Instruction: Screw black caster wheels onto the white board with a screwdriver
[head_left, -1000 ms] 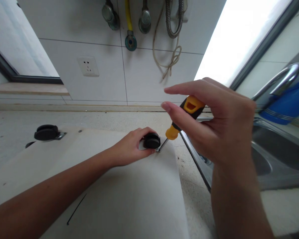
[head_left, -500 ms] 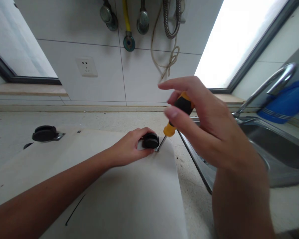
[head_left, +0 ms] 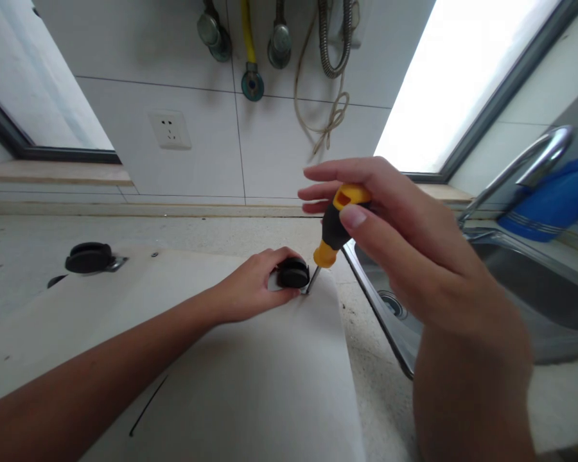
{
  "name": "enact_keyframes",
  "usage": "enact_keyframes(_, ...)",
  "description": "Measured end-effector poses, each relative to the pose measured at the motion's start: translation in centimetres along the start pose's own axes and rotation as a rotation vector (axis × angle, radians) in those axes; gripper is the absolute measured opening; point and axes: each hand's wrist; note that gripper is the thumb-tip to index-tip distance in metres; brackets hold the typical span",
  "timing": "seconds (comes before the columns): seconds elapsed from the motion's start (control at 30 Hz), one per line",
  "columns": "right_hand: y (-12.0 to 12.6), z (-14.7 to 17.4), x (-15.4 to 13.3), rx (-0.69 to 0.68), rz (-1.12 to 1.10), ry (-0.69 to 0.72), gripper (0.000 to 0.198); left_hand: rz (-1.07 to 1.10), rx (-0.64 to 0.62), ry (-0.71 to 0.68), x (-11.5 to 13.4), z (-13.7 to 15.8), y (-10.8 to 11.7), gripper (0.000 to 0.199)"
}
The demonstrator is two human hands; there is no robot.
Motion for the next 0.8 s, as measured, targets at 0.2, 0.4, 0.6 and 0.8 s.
enact_keyframes(0.2, 0.29, -0.11, -0.32, 0.181, 0.476, 0.103, 0.031, 0.008, -0.009, -0.015, -0.23, 0.08, -0.04, 0.040)
enact_keyframes(0.4, 0.69, 0.21, -0.51, -0.012, 0.026, -0.028, 0.039, -0.003, 0.001, 0.001, -0.16, -0.01, -0.09, 0.040)
enact_keyframes(0.6, -0.03, -0.10, -0.13, 0.185, 0.399, 0.065, 0.030, 0.001, 0.003, -0.008, -0.09, -0.09, -0.18, 0.040)
enact_keyframes(0.8, 0.39, 0.06, 0.37, 0.022, -0.112, -0.113, 0.043, 0.009, -0.009, 0.003, 0.07, -0.06, -0.01, 0.039)
Point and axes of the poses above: each hand's wrist, its own z-axis away from the middle knuckle, its own y-axis out of the back of the hand, x = y × z, and after that the axes turned 1 degree about x, right-handed
